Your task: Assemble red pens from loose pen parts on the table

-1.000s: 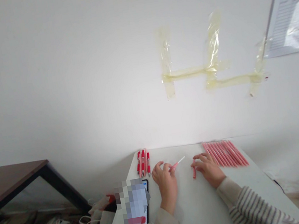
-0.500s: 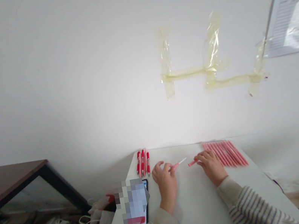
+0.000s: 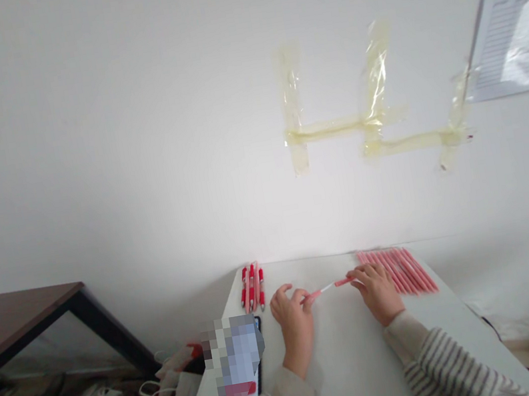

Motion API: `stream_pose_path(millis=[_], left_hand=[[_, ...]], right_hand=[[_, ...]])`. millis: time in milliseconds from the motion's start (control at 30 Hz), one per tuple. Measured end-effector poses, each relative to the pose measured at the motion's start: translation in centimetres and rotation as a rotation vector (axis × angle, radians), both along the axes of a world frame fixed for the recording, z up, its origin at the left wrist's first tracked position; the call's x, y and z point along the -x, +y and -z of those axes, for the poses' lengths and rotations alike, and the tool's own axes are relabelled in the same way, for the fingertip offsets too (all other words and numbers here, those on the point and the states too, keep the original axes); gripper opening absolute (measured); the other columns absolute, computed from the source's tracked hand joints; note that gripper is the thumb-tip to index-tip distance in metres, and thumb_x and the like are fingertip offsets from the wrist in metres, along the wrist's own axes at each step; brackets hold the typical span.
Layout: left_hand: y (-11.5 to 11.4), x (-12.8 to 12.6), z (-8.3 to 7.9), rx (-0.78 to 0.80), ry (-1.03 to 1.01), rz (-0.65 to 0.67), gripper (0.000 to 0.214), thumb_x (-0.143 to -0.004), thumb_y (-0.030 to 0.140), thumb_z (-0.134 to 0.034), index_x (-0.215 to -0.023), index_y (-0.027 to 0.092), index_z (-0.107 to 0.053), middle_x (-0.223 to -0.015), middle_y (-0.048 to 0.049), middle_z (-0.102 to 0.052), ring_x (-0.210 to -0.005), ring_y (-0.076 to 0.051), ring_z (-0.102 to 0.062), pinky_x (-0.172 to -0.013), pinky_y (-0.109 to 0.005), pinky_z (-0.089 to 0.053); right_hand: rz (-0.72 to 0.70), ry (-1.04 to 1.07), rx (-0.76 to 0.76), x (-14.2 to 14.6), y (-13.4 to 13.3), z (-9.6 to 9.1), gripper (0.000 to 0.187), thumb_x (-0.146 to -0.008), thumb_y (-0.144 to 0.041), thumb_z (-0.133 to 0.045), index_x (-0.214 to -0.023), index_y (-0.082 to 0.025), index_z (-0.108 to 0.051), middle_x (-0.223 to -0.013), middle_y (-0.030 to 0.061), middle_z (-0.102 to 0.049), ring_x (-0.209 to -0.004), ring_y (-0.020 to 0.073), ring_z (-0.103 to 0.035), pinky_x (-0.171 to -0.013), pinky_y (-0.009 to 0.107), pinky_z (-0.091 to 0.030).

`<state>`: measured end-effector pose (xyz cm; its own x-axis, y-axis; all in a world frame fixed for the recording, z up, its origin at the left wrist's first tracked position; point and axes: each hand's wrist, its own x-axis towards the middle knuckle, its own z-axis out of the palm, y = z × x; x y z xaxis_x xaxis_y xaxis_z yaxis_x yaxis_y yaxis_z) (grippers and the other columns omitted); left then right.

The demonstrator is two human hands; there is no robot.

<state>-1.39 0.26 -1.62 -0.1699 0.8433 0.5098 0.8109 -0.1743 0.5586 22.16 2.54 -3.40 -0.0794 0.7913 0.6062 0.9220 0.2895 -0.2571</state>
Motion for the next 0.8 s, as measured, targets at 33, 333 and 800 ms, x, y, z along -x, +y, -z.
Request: stream_pose_path(millis=[33, 333, 800], left_hand=[[-0.04, -0.02, -0.07, 0.001, 0.001, 0.0, 0.014, -0.083, 0.036, -0.066, -0.082, 0.027, -0.077, -0.118, -0.0083, -0.057, -0.116, -0.029, -0.049, -0.105, -0.054, -0.042], [-0.18, 0.05, -0.31, 0.008, -0.009, -0.001, 0.016, -0.084, 0.037, -0.065, -0.083, 0.026, -0.077, -0.119, -0.0087, -0.057, -0.116, -0.029, -0.048, -0.105, -0.054, -0.041], [-0.1, -0.63, 0.38, -0.032, 0.007, 0.059, 0.008, -0.08, 0.033, -0.071, -0.081, 0.029, -0.077, -0.117, -0.0068, -0.058, -0.116, -0.028, -0.05, -0.106, -0.053, -0.042]], right_hand=[[-0.002, 0.0, 0.0, 0.0, 0.02, 0.03, 0.02, -0.093, -0.028, -0.059, -0.107, -0.034, -0.072, -0.11, 0.0043, -0.068, -0.109, 0.0271, -0.052, -0.091, 0.042, -0.04], [0.07, -0.002, -0.025, -0.06, -0.26, -0.28, 0.019, -0.091, -0.024, -0.063, -0.106, -0.032, -0.072, -0.109, 0.0042, -0.068, -0.106, 0.0268, -0.053, -0.09, 0.042, -0.039], [-0.094, -0.016, -0.086, 0.77, -0.34, -0.23, 0.018, -0.092, -0.022, -0.064, -0.105, -0.031, -0.072, -0.107, 0.0053, -0.068, -0.106, 0.0261, -0.054, -0.09, 0.041, -0.044]])
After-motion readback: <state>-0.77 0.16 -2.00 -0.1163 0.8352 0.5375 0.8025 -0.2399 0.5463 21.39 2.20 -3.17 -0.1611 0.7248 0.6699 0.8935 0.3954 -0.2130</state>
